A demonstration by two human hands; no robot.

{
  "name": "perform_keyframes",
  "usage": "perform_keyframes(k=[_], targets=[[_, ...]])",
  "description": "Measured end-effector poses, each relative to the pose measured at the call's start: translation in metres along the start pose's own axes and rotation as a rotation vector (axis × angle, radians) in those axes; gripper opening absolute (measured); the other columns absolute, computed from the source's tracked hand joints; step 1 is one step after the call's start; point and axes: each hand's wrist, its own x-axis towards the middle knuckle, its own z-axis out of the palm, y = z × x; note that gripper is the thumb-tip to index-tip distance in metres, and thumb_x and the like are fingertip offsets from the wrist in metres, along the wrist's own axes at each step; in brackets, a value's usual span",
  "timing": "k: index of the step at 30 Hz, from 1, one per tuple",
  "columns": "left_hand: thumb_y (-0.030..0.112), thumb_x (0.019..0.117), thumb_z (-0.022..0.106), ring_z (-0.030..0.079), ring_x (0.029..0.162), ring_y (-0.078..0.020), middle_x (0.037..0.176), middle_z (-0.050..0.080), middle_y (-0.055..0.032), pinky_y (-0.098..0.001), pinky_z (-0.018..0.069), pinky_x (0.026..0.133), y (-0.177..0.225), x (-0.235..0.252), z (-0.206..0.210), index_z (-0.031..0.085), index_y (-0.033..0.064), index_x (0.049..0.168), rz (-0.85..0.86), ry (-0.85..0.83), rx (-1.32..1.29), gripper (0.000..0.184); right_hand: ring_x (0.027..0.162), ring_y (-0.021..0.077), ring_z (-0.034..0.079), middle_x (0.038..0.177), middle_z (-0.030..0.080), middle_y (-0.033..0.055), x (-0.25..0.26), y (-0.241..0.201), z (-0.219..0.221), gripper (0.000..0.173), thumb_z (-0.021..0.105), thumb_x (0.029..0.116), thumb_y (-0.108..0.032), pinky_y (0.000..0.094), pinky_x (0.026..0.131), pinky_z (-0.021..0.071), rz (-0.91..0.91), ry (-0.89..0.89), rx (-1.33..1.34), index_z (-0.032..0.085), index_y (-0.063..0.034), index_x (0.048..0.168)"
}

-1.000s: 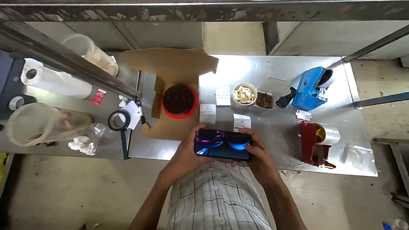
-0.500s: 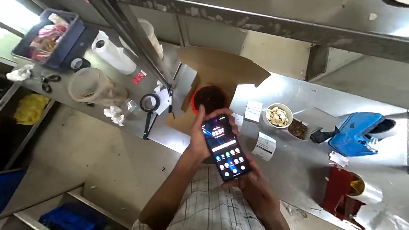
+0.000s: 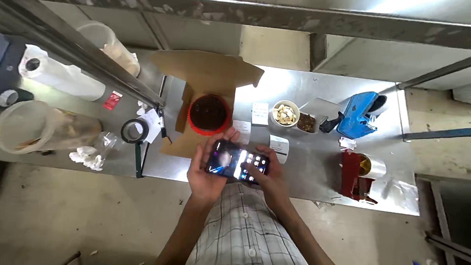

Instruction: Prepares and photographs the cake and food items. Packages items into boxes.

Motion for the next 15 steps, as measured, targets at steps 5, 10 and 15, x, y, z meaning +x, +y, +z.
perform_keyframes(k=[5, 10, 15], targets=[[0.053, 0.1051, 0.037, 0.050, 0.139, -0.0330, 0.148, 0.055, -0.0167, -0.0491, 0.0466, 0.111, 0.014, 0.001, -0.014, 0.058, 0.0111, 0.140, -0.048, 0.039, 0.423, 0.059, 0.092, 0.0297, 0.072, 0.119, 0.065, 0.0180, 0.003, 0.006, -0.030, 0.050, 0.064, 0.0930, -0.030, 0.0451, 0.065, 0.0638, -0.094, -0.186, 0.228, 0.052, -0.0174, 0.140], [0.029, 0.0981, 0.049, 0.057, 0.130, -0.0288, 0.148, 0.054, -0.0141, -0.0439, 0.0521, 0.101, 0.021, 0.001, -0.018, 0.058, 0.0141, 0.141, -0.109, 0.018, 0.646, 0.046, 0.101, 0.0341, 0.071, 0.128, 0.062, 0.0216, -0.001, 0.005, -0.041, 0.057, 0.069, 0.0918, -0.026, 0.0500, 0.072, 0.0640, -0.078, -0.340, 0.498, 0.050, -0.0236, 0.146], [0.017, 0.0949, 0.049, 0.057, 0.129, -0.0288, 0.147, 0.056, -0.0142, -0.0427, 0.0518, 0.101, 0.018, 0.004, -0.019, 0.059, 0.0108, 0.140, -0.102, 0.015, 0.734, 0.047, 0.096, 0.0314, 0.073, 0.121, 0.065, 0.0192, -0.004, 0.003, -0.045, 0.049, 0.066, 0.0921, -0.021, 0.0492, 0.070, 0.0646, -0.133, -0.285, 0.451, 0.055, -0.0198, 0.140]])
